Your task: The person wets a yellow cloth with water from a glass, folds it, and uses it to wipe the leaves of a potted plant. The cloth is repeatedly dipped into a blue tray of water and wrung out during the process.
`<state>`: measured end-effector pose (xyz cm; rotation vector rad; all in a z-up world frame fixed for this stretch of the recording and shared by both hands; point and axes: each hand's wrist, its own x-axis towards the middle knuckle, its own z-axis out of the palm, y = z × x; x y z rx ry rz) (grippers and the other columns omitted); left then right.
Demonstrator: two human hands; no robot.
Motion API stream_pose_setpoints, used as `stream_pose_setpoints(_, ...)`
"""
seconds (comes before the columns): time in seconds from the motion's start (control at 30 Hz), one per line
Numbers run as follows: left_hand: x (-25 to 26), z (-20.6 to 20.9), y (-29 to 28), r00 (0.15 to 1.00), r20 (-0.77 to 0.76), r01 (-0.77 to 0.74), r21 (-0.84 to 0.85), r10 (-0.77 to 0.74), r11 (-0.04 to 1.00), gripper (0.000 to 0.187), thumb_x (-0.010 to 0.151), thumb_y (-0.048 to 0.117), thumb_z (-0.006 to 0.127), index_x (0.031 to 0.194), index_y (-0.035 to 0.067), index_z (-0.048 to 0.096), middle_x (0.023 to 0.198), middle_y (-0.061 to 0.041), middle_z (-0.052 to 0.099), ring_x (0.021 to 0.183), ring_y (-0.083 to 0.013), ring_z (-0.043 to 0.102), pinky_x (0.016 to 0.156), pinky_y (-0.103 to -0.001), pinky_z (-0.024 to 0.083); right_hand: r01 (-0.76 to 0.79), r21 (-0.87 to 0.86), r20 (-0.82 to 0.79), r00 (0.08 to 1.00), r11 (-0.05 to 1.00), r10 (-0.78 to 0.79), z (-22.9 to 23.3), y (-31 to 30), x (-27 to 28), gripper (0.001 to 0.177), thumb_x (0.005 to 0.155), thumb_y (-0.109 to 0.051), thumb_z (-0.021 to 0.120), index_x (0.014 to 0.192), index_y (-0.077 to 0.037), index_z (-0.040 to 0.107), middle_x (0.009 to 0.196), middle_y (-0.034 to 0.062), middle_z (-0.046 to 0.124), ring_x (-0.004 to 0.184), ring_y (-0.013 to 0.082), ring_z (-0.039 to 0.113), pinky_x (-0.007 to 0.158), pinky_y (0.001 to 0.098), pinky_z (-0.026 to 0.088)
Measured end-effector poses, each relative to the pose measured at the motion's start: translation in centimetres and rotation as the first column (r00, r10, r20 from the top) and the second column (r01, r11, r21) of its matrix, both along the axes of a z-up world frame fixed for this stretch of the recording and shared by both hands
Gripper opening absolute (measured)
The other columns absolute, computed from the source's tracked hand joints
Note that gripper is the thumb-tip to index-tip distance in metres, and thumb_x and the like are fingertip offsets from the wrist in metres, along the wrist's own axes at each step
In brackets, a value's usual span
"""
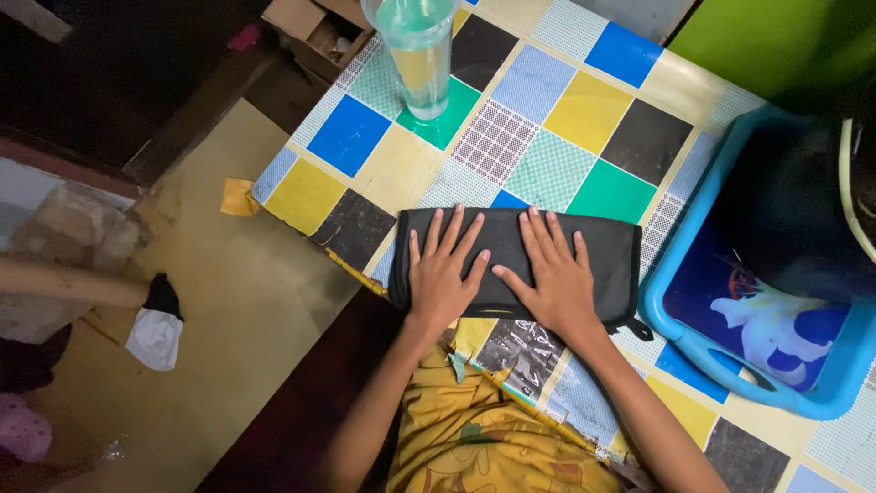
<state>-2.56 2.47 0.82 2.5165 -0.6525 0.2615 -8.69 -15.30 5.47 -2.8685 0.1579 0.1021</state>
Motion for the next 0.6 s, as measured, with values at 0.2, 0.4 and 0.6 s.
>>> stream_pose_setpoints(0.2, 0.5, 1.9, 1.3, 0.993, -0.114, 0.033, 0.006, -0.032, 0.999, 0.056, 0.102, 0.052, 0.053, 0.153, 0.029, 0.050, 0.165, -0.007, 0.038, 0.152, -0.0358, 0.033, 0.114, -0.066, 0.029, 0.017, 0.004, -0.064, 0.998, 1.000, -0.017, 1.1, -2.7, -0.8, 0.083, 0.096, -0.071, 0.041, 0.163, -0.023, 0.028, 0.170, 0.0007, 0.026, 0.156, 0.0241, 0.023, 0.123, 0.0581, 0.020)
stream_pose_setpoints(0.4, 7.8, 0.4, 5.6, 0.999, -0.039, -0.023, 0.196, 0.031, 0.980, 0.042, 0.099, 0.008, 0.059, 0.140, 0.021, 0.061, 0.133, -0.004, 0.063, 0.126, -0.0285, 0.056, 0.085, -0.047, 0.049, -0.029, -0.331, 0.071, 0.996, 0.943, 0.056, 1.5, -10.9, 0.1, 0.055, 0.088, -0.029, 0.071, 0.142, -0.025, 0.060, 0.123, -0.0005, 0.063, 0.117, 0.0257, 0.064, 0.089, 0.0431, 0.059)
stream_pose_setpoints(0.6, 8.8, 3.1, 9.3, 1.000, -0.029, 0.008, 0.077, -0.005, 0.997, 0.010, 0.091, 0.041, 0.073, 0.100, 0.036, 0.072, 0.092, 0.012, 0.061, 0.098, -0.0170, 0.058, 0.083, -0.038, 0.046, 0.041, -0.363, 0.106, 0.994, 0.931, -0.002, 2.5, -13.3, 0.6, 0.025, 0.080, -0.029, 0.078, 0.103, -0.030, 0.070, 0.097, -0.0112, 0.066, 0.108, 0.0154, 0.067, 0.095, 0.0395, 0.049)
